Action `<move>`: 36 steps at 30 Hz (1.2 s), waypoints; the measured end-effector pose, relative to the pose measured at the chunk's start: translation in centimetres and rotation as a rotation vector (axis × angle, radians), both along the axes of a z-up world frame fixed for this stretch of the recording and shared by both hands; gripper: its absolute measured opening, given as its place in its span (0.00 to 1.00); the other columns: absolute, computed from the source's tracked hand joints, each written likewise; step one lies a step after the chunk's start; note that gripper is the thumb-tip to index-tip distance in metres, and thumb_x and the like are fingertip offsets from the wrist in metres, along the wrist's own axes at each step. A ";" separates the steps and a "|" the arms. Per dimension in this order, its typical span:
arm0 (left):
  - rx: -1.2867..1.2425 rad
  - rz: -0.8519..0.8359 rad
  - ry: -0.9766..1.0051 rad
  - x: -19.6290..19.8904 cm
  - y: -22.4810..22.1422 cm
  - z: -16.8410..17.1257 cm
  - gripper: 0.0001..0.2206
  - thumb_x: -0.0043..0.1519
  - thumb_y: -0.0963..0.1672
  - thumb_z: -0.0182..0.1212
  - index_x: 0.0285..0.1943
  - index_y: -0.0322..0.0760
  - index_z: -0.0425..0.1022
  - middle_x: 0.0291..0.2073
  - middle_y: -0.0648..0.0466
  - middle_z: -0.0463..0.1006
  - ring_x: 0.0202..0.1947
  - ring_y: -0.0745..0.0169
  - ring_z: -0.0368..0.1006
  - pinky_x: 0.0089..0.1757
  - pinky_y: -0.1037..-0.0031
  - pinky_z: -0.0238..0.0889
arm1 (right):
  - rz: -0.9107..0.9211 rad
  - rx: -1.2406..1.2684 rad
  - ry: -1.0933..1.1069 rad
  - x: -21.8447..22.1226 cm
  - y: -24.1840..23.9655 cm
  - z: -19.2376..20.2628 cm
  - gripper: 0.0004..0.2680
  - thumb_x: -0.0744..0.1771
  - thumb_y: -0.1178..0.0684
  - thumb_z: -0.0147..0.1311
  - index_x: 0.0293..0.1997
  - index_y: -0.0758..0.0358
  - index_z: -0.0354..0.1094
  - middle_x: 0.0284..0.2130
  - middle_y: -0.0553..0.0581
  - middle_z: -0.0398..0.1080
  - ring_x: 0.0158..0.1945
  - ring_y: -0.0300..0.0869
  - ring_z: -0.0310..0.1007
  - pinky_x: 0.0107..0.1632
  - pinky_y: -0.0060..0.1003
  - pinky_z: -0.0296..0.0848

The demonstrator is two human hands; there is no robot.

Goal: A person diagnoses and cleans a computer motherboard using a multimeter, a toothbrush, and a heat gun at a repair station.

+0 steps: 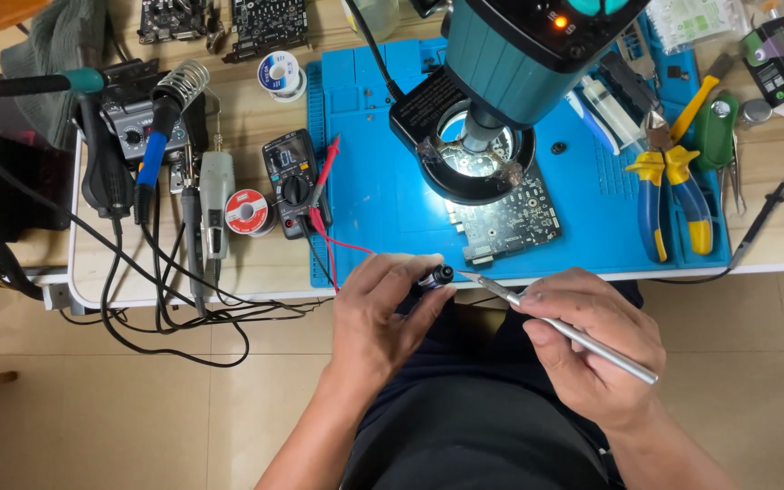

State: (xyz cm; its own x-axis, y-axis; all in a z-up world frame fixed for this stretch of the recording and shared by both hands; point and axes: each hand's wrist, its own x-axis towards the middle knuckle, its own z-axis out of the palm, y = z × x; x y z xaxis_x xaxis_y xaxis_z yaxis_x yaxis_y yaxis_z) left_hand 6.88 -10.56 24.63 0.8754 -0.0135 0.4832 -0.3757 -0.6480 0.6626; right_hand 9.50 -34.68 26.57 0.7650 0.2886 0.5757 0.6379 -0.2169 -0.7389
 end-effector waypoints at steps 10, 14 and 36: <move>-0.029 -0.012 -0.002 0.2 -0.1 0.0 0.14 0.65 0.43 0.78 0.58 0.38 0.83 0.46 0.52 0.86 0.44 0.54 0.83 0.46 0.65 0.73 | 0.007 0.004 0.017 0.1 0.2 -0.1 0.06 0.70 0.56 0.59 0.45 0.70 0.75 0.38 0.61 0.81 0.41 0.50 0.86 0.45 0.37 0.86; -0.013 -0.008 -0.002 0.2 0.0 -0.2 0.14 0.66 0.44 0.77 0.58 0.39 0.83 0.46 0.52 0.85 0.44 0.53 0.83 0.46 0.64 0.73 | 0.022 0.019 0.020 0.2 0.2 -0.2 0.06 0.69 0.56 0.59 0.44 0.70 0.75 0.37 0.61 0.81 0.41 0.50 0.86 0.45 0.37 0.86; -0.007 0.003 -0.007 0.2 0.1 -0.3 0.14 0.66 0.44 0.77 0.58 0.40 0.83 0.46 0.52 0.85 0.45 0.53 0.83 0.46 0.63 0.73 | 0.026 0.071 0.107 0.2 0.2 -0.6 0.08 0.70 0.54 0.58 0.47 0.70 0.74 0.36 0.61 0.82 0.42 0.50 0.86 0.45 0.36 0.85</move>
